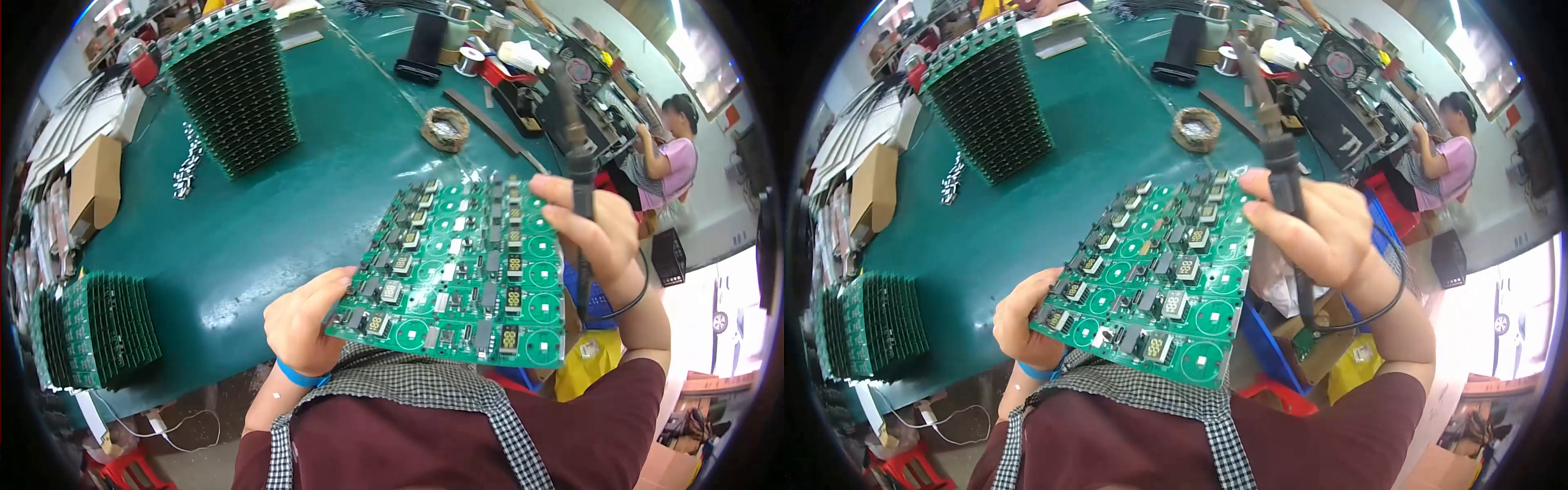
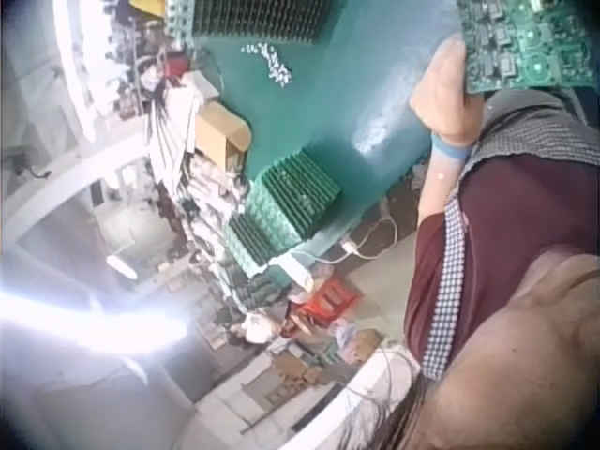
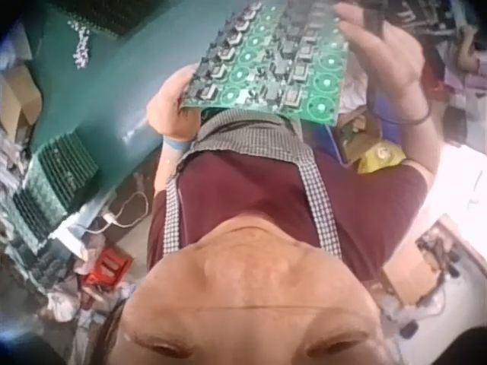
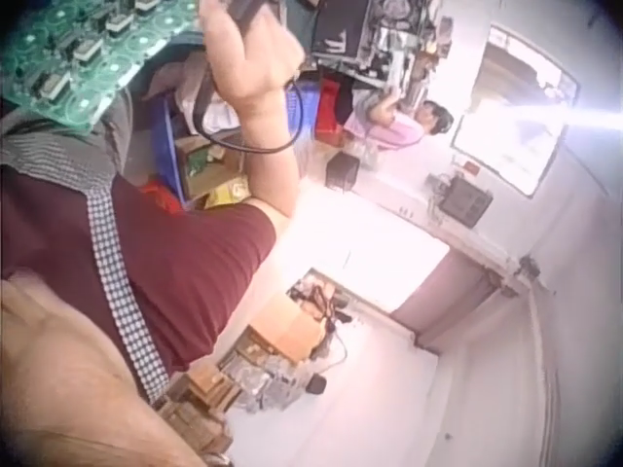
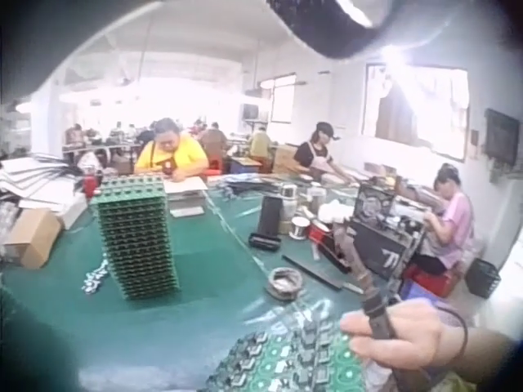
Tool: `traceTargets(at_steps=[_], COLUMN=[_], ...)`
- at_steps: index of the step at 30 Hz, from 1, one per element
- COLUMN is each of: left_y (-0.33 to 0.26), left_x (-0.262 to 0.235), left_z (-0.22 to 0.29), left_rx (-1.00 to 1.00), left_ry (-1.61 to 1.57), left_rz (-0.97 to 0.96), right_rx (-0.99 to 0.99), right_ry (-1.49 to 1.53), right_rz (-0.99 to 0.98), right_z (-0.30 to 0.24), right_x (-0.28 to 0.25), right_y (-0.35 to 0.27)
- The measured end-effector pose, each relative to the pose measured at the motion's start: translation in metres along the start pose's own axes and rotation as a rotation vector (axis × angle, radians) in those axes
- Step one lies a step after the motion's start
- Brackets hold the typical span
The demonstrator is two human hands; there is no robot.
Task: The person solders components onto circuit board panels using a soldering iron, stacks the finished boards, and picks up new circuit board panels to solder.
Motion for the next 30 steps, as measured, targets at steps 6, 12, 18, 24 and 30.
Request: traceTargets(at_steps=[6, 12, 18, 24, 30], left_y=[-0.008, -0.030, -0.040, -0.034, -0.027], left_x=[-0.015, -0.040, -0.039, -0.035, -0.026], left_z=[-0.004, -0.041, -0.053, -0.046, -0.025], left_rx=[0.063, -0.111, -0.199, -0.155, -0.025], left_ry=[0.193, 0.354, 0.381, 0.393, 0.378], left_rz=[0.052, -0.001, -0.019, -0.011, -0.021], right_rx=[0.238, 0.330, 0.341, 0.385, 0.403], right_ry=[0.308, 0.494, 0.525, 0.618, 0.733], right_rz=[0.321, 0.464, 0.420, 0.375, 0.461], right_z=[0.026, 0.027, 0.030, 0.039, 0.049], right_x=[0.089, 0.170, 0.191, 0.198, 0.196], right_y=[-0.040, -0.024, -0.021, -0.025, -0.034])
Point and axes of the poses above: each hand's wrist, its own y-axis towards the middle knuckle, its own x-axis out of the palm, z = x × y, the point moved 10 cm from there along y, towards the middle knuckle, and after that the axes turned 14 degrees about y, right-handed, at the moved point
